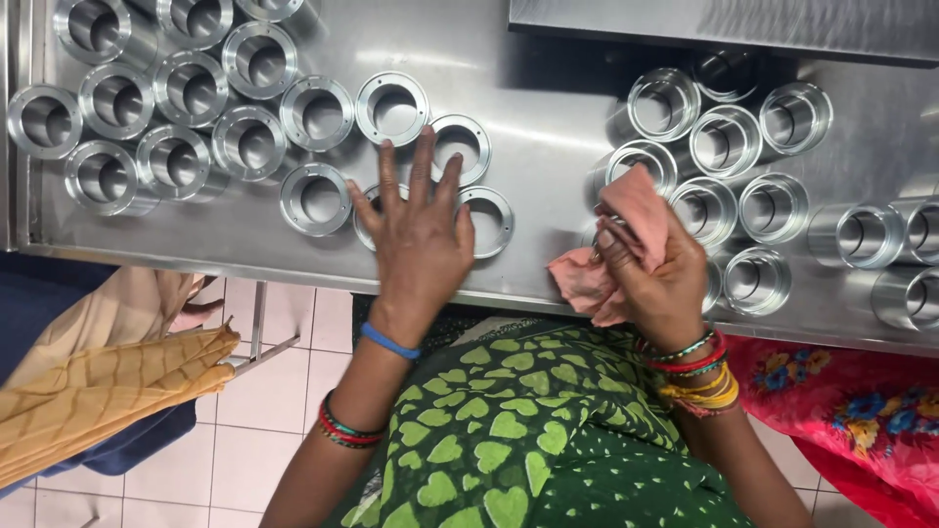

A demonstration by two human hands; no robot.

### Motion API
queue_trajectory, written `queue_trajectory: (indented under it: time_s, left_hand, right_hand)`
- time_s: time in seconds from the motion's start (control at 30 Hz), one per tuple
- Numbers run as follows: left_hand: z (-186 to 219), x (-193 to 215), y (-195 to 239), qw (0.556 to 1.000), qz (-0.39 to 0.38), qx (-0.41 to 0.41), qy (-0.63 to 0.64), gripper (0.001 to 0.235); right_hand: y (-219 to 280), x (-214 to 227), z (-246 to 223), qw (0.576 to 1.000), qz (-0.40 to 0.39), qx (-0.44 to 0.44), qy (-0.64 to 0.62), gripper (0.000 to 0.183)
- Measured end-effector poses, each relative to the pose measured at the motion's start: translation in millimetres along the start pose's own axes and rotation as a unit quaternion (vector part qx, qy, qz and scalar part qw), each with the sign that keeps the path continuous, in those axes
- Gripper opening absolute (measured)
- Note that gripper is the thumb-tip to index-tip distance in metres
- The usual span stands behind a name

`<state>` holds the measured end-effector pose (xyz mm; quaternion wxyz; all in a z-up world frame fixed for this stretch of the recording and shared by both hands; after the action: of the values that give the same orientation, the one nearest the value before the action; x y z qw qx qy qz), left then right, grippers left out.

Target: The recorder is cleaning metal rings with a cloth and then inspecting them using a dial indicator gauge on a fabrication bench.

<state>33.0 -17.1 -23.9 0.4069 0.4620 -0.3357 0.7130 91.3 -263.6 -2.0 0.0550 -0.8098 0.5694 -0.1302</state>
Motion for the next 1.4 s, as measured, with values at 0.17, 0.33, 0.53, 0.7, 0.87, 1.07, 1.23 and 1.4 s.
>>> queue_trajectory:
  time_s: [0.17, 0.33, 0.53, 0.7, 0.87, 1.07, 1.23, 1.4]
  left_hand:
    - [-29.1, -0.7, -27.9, 0.999, -0.032, -0.016, 0.007, 0.053]
    - [-45.3, -5.8, -65.3, 0.999, -0.050, -0.015, 0.003, 0.052]
    - [-56.9, -5.9, -110.3, 1.000, 0.025, 0.013, 0.004, 0.052]
    - [-69.5, -1.7, -149.6, 0.999, 0.014, 0.033, 0.024, 0.053]
    - [-99.2, -1.6, -187.2, 1.000, 0.003, 0.028, 0.012, 0.048]
    - [-73.9, 13.6, -184.3, 0.996, 0.033, 0.061, 0.052, 0.048]
    - [14.3, -10.4, -89.2, 0.965, 0.068, -0.008, 0.252, 0.035]
    - [148.5, -9.0, 46.5, 0.905, -0.110, -0.374, 0.168, 0.039]
  right_hand:
    - [3.0, -8.8, 4.4, 0.998, -0.014, -0.047, -0.032, 0.033]
    - [0.2, -9.9, 7.2, 0.998, -0.017, -0.055, 0.003, 0.033]
    - [-2.0, -18.2, 4.8, 0.998, -0.022, -0.051, -0.027, 0.033]
    - [2.0, -11.9, -7.3, 0.998, -0.039, -0.041, -0.023, 0.028]
    - [13.8, 43.0, -4.3, 0.999, 0.023, -0.012, 0.024, 0.031]
    - [30.2, 128.1, -28.6, 0.992, 0.100, 0.050, 0.065, 0.034]
    - [43.2, 156.8, -25.8, 0.986, 0.154, 0.021, 0.068, 0.041]
    - [41.4, 142.7, -12.2, 0.991, 0.126, 0.015, -0.031, 0.034]
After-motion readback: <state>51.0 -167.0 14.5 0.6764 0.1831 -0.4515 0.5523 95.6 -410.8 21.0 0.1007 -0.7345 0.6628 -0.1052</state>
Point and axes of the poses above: each hand's wrist, its own y-axis away from the middle knuckle, its own x-axis out of the back of the hand, z = x × y, the point moved 6 cm from there along -y, towards the middle knuckle, and after that the axes turned 14 degrees about x, right-handed, at the moved point
